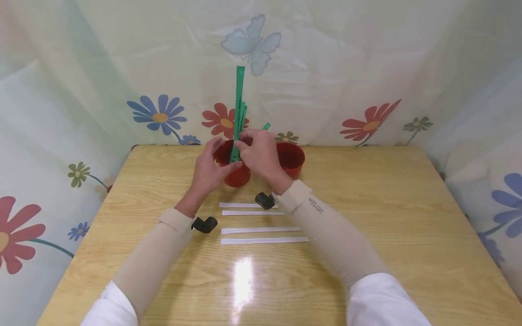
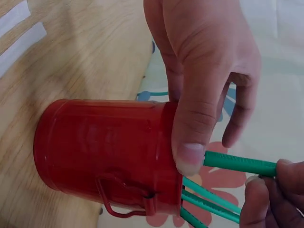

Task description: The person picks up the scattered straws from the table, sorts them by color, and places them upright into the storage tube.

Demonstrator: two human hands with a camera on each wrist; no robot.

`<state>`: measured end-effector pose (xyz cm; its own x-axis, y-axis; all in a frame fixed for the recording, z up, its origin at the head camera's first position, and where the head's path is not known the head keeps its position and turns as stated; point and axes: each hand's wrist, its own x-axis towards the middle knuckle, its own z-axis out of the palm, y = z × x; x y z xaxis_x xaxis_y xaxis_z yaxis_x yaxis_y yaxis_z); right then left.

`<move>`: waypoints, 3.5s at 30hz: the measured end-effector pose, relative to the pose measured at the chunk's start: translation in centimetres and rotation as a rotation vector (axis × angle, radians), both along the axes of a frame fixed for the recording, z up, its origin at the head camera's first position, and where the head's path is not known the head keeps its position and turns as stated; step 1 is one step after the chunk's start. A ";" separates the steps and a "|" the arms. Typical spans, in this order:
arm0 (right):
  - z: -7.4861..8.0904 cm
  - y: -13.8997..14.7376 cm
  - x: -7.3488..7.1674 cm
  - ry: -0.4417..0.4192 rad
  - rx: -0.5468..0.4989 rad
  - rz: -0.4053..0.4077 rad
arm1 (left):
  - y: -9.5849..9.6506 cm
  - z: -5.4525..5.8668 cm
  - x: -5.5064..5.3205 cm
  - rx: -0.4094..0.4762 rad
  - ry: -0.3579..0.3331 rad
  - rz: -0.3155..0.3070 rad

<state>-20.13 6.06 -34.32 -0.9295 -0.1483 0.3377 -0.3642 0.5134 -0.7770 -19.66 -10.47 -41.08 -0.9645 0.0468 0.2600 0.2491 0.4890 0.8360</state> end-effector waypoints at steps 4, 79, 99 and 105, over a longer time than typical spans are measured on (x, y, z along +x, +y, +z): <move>-0.5 -0.3 -0.2 0.004 0.010 -0.015 | 0.1 0.0 0.0 0.006 -0.001 -0.006; -9.4 10.8 12.3 0.136 1.044 0.577 | 10.7 0.9 0.7 -0.142 -0.042 -0.234; -5.4 16.6 12.2 -0.004 0.656 0.603 | 10.0 1.0 -0.5 -0.124 -0.129 -0.260; -4.2 17.1 11.4 0.101 0.567 0.505 | 10.1 1.3 -0.5 -0.120 -0.131 -0.253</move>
